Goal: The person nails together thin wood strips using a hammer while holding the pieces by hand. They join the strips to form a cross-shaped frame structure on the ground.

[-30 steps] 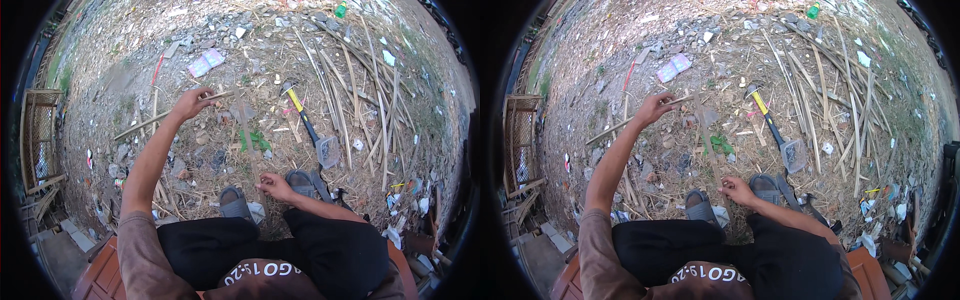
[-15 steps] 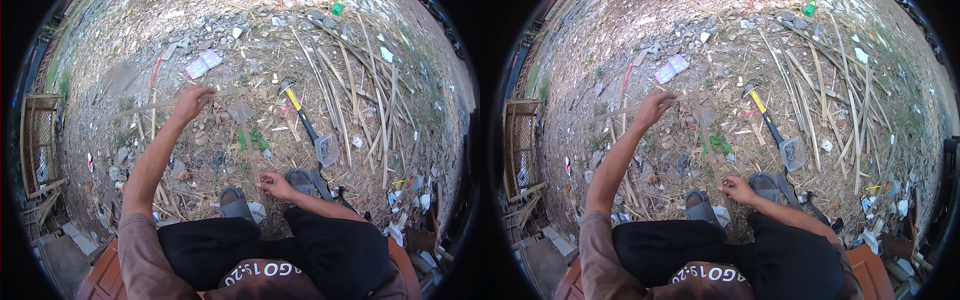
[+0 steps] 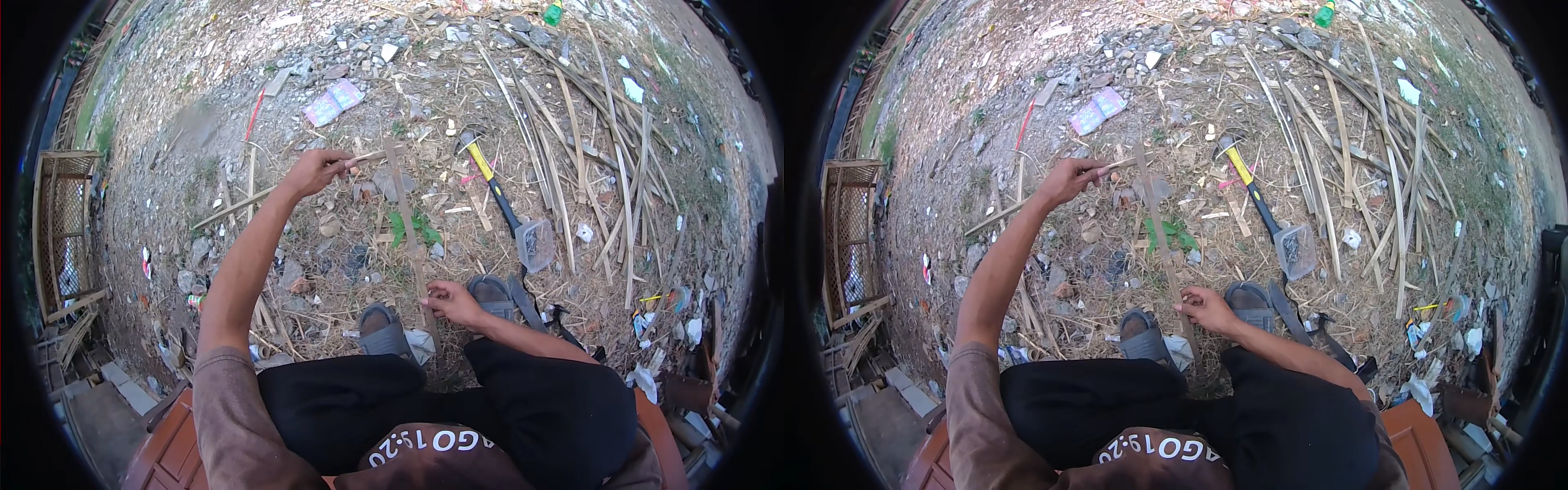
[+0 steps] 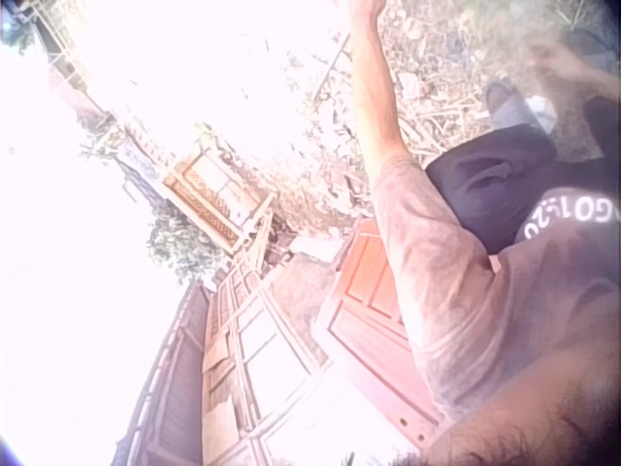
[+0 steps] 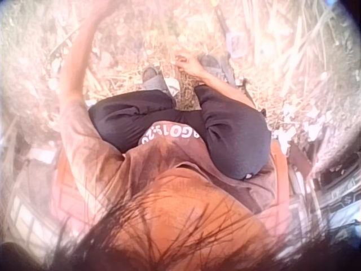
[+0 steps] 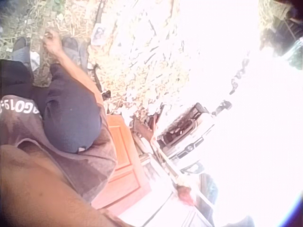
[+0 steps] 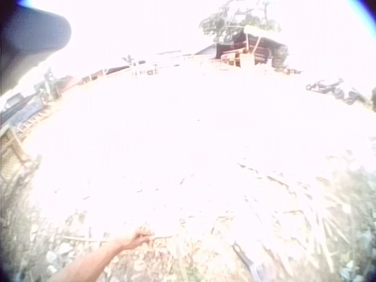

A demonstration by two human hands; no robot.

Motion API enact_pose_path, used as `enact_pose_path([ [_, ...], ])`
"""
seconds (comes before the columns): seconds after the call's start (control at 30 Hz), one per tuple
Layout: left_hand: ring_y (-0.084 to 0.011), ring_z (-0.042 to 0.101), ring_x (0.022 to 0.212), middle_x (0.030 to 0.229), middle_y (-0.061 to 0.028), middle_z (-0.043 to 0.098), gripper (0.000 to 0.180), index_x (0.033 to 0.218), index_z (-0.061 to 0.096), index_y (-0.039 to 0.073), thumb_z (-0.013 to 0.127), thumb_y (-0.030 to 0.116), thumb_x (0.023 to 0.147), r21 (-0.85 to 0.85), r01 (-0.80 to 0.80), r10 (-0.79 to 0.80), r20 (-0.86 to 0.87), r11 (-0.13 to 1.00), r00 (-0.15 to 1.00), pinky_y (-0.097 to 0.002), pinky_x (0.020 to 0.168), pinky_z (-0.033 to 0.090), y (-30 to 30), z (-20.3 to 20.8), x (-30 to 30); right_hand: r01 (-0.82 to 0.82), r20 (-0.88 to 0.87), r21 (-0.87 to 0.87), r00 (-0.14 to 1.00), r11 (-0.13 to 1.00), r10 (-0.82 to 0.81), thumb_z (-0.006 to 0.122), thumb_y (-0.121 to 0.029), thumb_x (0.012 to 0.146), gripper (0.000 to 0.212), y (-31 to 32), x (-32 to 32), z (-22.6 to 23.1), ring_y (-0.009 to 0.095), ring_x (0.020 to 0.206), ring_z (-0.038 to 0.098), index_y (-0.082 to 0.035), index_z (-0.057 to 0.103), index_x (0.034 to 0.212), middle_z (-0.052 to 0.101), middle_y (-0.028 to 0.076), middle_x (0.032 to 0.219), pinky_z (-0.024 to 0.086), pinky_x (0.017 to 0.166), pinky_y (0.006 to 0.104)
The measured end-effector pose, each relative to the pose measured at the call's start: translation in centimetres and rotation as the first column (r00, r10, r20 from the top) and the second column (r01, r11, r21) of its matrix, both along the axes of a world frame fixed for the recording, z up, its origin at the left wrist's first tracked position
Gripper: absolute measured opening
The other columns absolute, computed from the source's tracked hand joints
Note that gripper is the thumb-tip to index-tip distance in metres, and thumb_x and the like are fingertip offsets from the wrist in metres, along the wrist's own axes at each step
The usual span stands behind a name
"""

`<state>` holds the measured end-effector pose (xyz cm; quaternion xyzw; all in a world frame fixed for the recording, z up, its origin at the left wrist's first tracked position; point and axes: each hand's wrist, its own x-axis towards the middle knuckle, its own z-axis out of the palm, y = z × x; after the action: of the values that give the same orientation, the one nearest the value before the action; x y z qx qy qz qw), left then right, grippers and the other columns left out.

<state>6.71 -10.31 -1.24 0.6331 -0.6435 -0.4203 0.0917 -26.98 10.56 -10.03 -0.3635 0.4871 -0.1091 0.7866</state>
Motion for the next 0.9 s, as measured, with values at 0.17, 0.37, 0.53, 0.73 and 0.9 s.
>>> enact_pose_path([
  [0.17, -0.0096, 0.051, 0.067, 0.073, 0.0008, 0.06, 0.039, 0.116, 0.073, 0.01, 0.061, 0.042, 0.099, 0.075, -0.025, 0.023, 0.029, 0.997, 0.999, -0.0306, 0.061, 0.043, -0.6, -0.1, 0.5, -0.015, 0.002, -0.027, 1.0, 1.0, 0.015, 0.072, -0.018, 0.093, 0.03, 0.0, 0.0, 0.0, 0.008, 0.075, 0.062, 0.0, 0.062, 0.115, 0.07, 0.005, 0.087, 0.05, 0.063, 0.0259],
  [0.37, -0.0106, 0.05, 0.067, 0.071, -0.0003, 0.058, 0.042, 0.115, 0.074, 0.009, 0.062, 0.045, 0.098, 0.063, -0.012, 0.007, 0.081, 0.998, 0.997, -0.0315, 0.062, 0.043, -1.0, 0.3, 0.8, 0.002, 0.009, -0.034, 1.0, 0.999, -0.001, 0.072, -0.019, 0.093, 0.031, 0.2, -0.2, -0.6, 0.007, 0.073, 0.06, -0.001, 0.062, 0.115, 0.07, 0.005, 0.087, 0.049, 0.061, 0.025],
  [0.53, -0.0118, 0.052, 0.068, 0.073, -0.0021, 0.061, 0.042, 0.114, 0.074, 0.009, 0.063, 0.045, 0.097, 0.046, -0.007, 0.004, 0.077, 0.999, 0.997, -0.0326, 0.065, 0.045, -0.8, 0.2, 0.6, -0.002, -0.014, -0.003, 1.0, 1.0, 0.002, 0.073, -0.019, 0.093, 0.03, 0.0, -0.2, -0.3, 0.007, 0.071, 0.06, 0.0, 0.063, 0.114, 0.07, 0.005, 0.086, 0.049, 0.061, 0.0251],
  [0.73, -0.0144, 0.058, 0.074, 0.083, -0.006, 0.069, 0.04, 0.113, 0.075, 0.01, 0.065, 0.044, 0.095, -0.054, 0.046, -0.039, 0.114, 0.998, 0.993, -0.0351, 0.071, 0.049, -1.1, -0.9, 1.0, -0.001, 0.009, -0.012, 1.0, 1.0, 0.001, 0.074, -0.018, 0.091, 0.03, 0.1, -0.2, -1.6, 0.008, 0.068, 0.06, 0.002, 0.064, 0.112, 0.069, 0.004, 0.082, 0.049, 0.059, 0.0259],
  [0.9, -0.015, 0.06, 0.074, 0.084, -0.0072, 0.07, 0.04, 0.112, 0.075, 0.011, 0.065, 0.045, 0.095, -0.036, 0.039, -0.034, 0.117, 0.999, 0.992, -0.0351, 0.071, 0.049, -1.1, -1.4, 0.9, 0.0, -0.018, 0.001, 1.0, 1.0, 0.0, 0.075, -0.018, 0.09, 0.032, 0.0, -0.3, -1.9, 0.009, 0.071, 0.062, 0.003, 0.065, 0.112, 0.071, 0.006, 0.084, 0.053, 0.061, 0.0264],
])
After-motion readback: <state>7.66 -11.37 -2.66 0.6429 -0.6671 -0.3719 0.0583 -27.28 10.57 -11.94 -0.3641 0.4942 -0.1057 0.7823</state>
